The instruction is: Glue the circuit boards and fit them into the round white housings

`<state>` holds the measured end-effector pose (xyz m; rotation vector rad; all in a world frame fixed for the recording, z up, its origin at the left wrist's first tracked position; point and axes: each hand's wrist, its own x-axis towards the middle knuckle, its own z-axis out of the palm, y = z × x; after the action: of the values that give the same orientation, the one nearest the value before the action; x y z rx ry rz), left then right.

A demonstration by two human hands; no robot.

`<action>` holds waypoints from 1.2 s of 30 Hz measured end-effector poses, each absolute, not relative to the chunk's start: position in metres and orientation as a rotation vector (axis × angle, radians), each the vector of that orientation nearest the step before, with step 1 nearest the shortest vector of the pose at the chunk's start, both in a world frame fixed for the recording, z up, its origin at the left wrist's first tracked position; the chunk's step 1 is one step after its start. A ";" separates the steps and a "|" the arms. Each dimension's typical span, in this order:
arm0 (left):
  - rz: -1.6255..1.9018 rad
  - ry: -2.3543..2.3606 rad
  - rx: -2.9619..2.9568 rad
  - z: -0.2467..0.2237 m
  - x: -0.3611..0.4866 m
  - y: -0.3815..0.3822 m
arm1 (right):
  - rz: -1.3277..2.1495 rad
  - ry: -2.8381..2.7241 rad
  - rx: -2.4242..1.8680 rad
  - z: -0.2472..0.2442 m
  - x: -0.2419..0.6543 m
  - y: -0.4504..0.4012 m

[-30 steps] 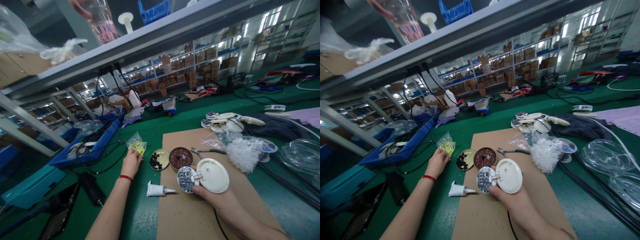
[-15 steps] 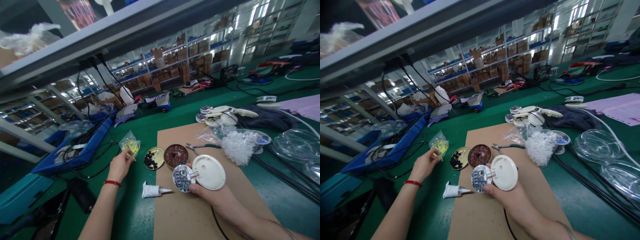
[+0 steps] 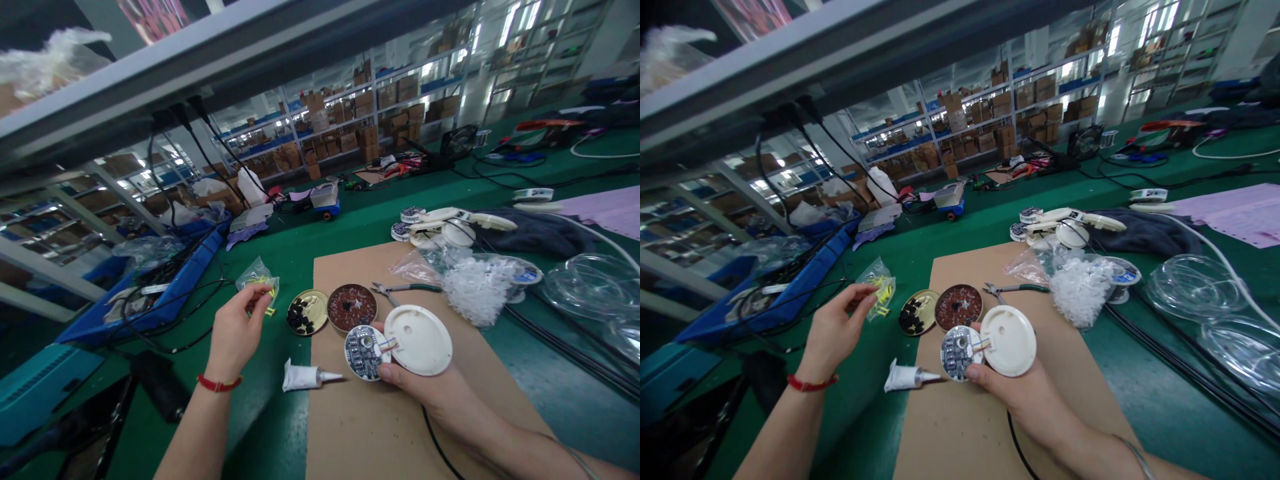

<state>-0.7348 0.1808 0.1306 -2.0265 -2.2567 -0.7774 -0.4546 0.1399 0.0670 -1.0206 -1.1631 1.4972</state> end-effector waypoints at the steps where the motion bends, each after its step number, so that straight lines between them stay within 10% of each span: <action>1: -0.921 -2.196 -2.065 0.133 -0.719 0.173 | 1.507 -1.153 -1.012 0.067 -0.454 0.140; 6: -1.773 -1.689 -2.396 0.120 -0.654 0.134 | 1.557 -1.147 -0.962 0.071 -0.454 0.139; 36: -0.933 -1.135 -2.793 0.113 -0.647 0.140 | 1.465 -1.255 -1.028 0.057 -0.453 0.138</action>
<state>-0.6466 0.1403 0.1126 -2.7926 -1.1347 -0.9331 -0.4533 0.1382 0.0570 -1.0276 -1.2550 1.4652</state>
